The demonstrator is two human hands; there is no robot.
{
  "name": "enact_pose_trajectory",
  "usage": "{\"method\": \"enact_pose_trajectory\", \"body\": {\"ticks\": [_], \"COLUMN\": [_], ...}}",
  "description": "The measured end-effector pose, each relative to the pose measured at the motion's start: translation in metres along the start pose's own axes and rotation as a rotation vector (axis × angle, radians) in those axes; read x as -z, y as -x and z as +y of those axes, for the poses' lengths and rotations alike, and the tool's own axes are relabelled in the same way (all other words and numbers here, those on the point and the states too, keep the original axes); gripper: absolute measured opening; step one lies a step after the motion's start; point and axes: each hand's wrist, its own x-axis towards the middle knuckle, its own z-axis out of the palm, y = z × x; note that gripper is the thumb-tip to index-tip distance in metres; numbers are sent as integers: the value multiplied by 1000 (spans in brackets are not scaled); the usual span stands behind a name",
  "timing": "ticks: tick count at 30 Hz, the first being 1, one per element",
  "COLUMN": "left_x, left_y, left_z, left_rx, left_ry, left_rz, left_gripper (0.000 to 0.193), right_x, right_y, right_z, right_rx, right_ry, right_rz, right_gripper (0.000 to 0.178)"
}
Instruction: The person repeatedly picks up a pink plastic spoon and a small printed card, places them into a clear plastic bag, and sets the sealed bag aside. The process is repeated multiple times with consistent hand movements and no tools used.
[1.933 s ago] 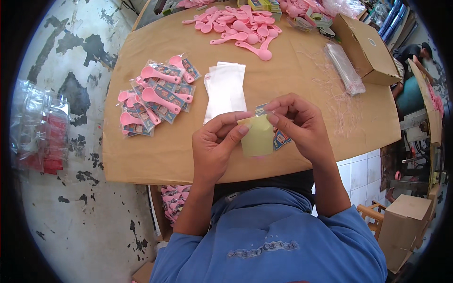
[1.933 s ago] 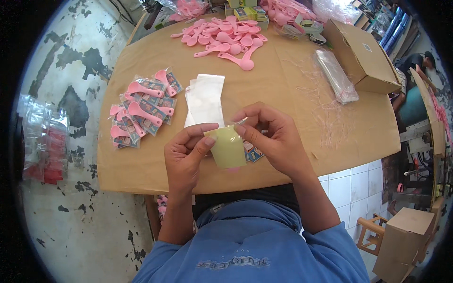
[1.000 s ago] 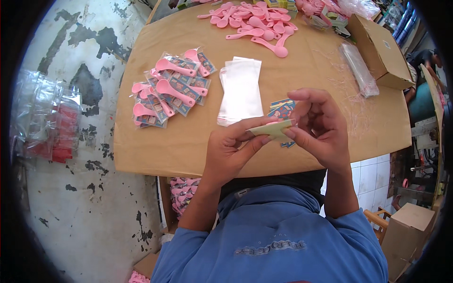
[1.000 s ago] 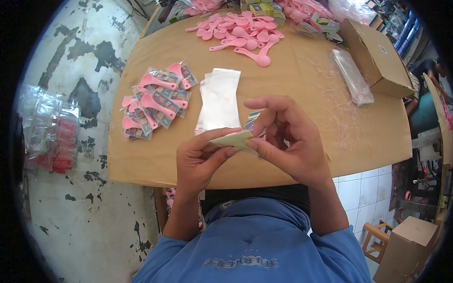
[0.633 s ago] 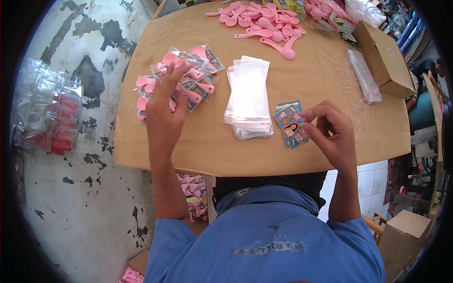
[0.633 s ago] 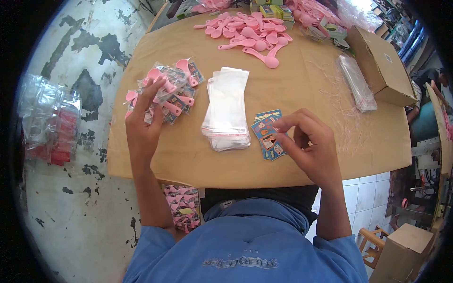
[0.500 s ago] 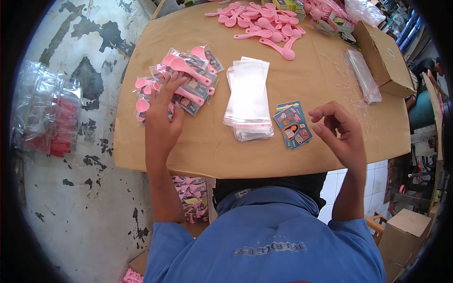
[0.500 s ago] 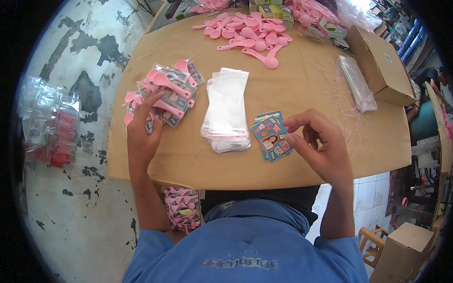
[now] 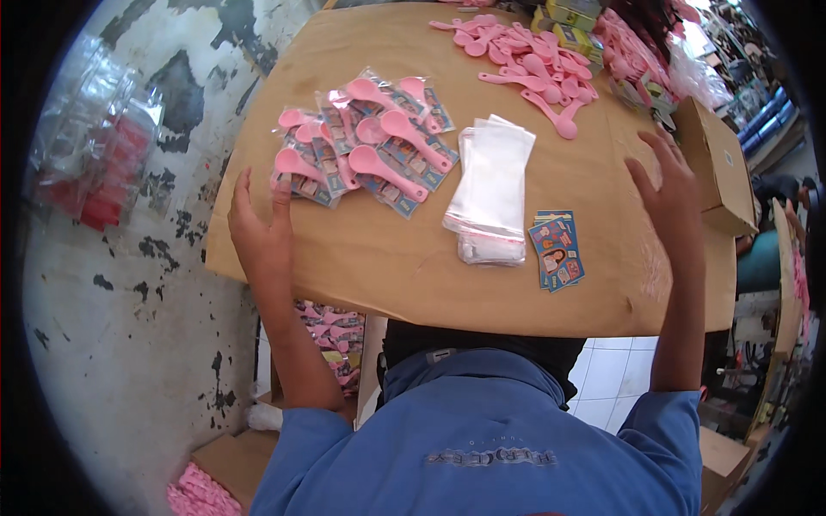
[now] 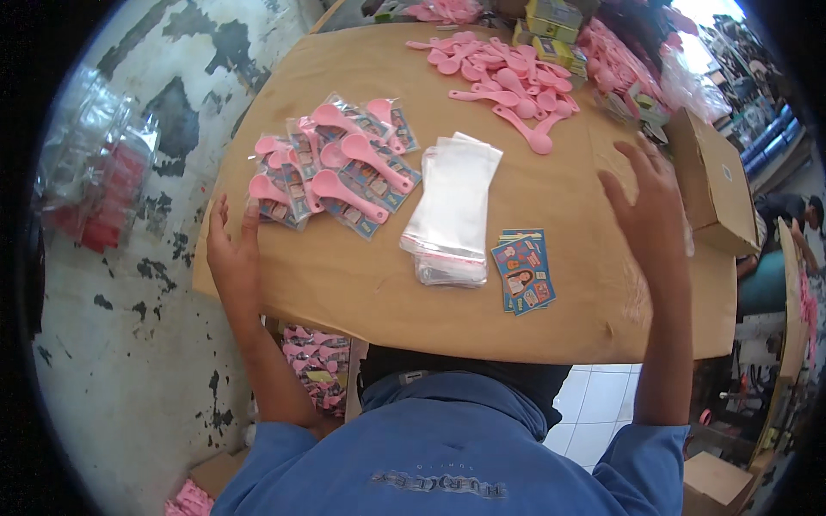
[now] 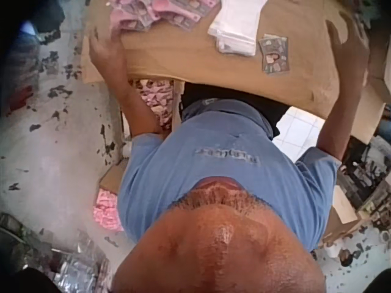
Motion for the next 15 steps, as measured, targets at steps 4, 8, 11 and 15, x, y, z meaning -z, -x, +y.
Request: {"method": "enact_pose_trajectory", "body": {"ticks": [4,8,11,15], "left_x": [-2,-21,-29,-37], "left_y": [-1,3,-9,-36], "left_z": [-47,-40,-33,-34], "left_rx": [159,78,53,28], "left_ry": [-270,-414,-493,79], "left_rz": [-139,-204,-163,-323], "left_gripper": [81,100,83,81], "right_x": [-36,-96,-145,-185], "right_y": [-8,-23,-51,-105], "right_z": [-100,-172,-203,-222], "right_rx": [306,512,612,519], "right_ry": [-276,-410,-291,-311], "right_rz": [-119,-246,-139,-280], "right_gripper": [73,91,101,115]}}
